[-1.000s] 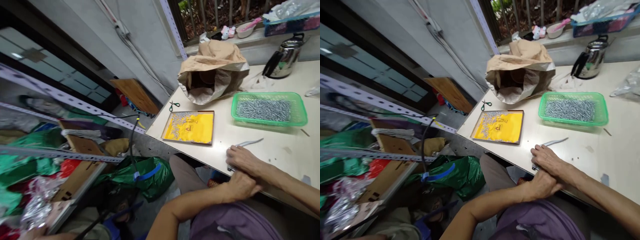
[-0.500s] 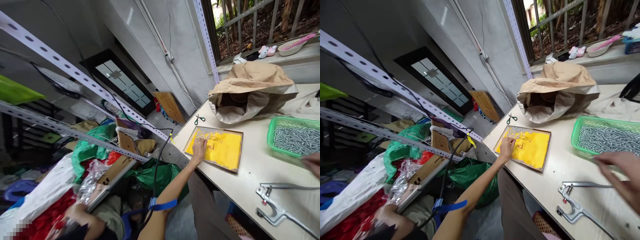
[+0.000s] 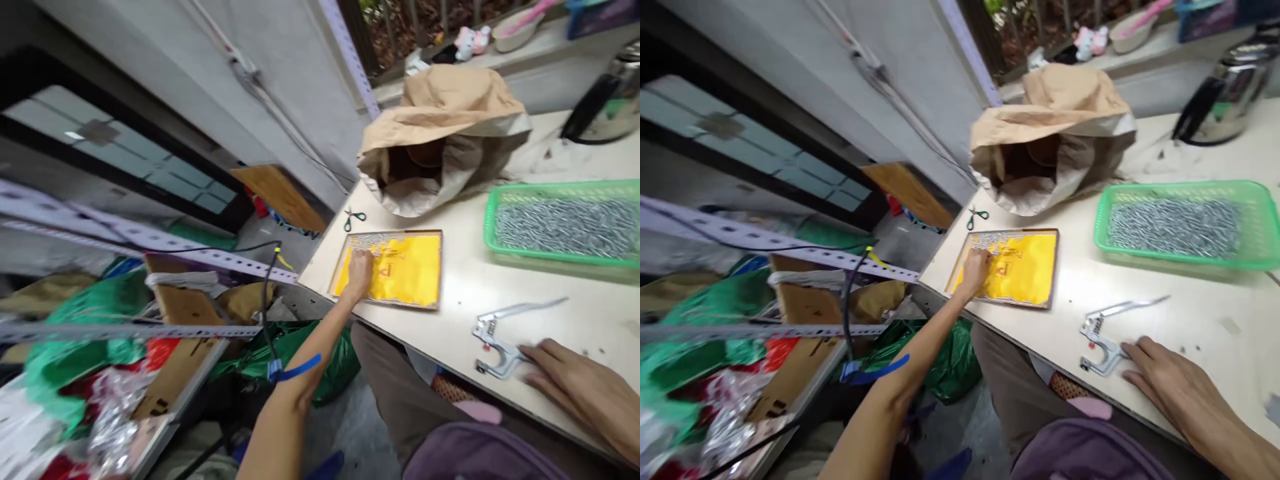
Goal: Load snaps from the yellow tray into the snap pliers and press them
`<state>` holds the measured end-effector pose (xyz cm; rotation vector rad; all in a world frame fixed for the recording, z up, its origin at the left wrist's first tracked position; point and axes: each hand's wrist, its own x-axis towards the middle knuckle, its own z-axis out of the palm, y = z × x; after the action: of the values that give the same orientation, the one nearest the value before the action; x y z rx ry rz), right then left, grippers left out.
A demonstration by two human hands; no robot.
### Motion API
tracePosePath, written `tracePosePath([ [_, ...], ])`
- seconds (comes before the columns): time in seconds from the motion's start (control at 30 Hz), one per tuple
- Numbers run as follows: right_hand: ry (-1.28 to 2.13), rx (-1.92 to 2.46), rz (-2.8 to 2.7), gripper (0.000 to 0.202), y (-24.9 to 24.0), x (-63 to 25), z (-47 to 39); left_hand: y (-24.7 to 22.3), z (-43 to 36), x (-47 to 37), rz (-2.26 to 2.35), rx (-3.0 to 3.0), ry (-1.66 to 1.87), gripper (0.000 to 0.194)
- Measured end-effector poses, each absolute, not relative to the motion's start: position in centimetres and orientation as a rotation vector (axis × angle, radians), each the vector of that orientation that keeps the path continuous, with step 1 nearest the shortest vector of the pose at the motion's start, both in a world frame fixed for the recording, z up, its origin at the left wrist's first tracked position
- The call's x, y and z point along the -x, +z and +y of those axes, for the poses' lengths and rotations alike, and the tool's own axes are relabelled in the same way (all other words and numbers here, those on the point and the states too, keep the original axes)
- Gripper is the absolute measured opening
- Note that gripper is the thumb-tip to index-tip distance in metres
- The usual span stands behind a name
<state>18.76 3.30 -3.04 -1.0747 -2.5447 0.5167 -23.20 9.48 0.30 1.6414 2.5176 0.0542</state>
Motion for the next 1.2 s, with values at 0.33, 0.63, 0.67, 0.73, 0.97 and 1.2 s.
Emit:
tracePosePath([
  [0.33, 0.400, 1.048, -2.730, 0.023, -1.6, -18.7, 3.0, 1.1, 1.2, 8.3, 1.715, -1.030, 0.637, 0.026],
  [0.63, 0.163, 1.051, -2.627, 0.030, -3.5, -18.4, 2.1, -0.4, 1.7, 4.2, 1.652, -0.873, 0.349, 0.031],
  [0.67, 0.174, 1.053, -2.638, 0.029, -3.4, -18.4, 2.2, -0.4, 1.7, 4.2, 1.663, -0.896, 0.310, 0.029],
  [0.73, 0.205, 1.056, -2.678, 0.029, -2.9, -18.5, 2.3, -0.4, 1.7, 4.3, 1.676, -0.914, 0.227, 0.025],
  [0.97, 0.295, 1.095, -2.781, 0.027, -2.1, -18.3, 2.3, -0.8, 2.3, 4.0, 1.603, -0.847, 0.051, 0.017],
  [1.2, 0.201, 1.122, -2.771, 0.051, -2.9, -19.2, 4.2, 0.0, 2.5, 3.7, 1.578, -0.782, -0.009, 0.020],
])
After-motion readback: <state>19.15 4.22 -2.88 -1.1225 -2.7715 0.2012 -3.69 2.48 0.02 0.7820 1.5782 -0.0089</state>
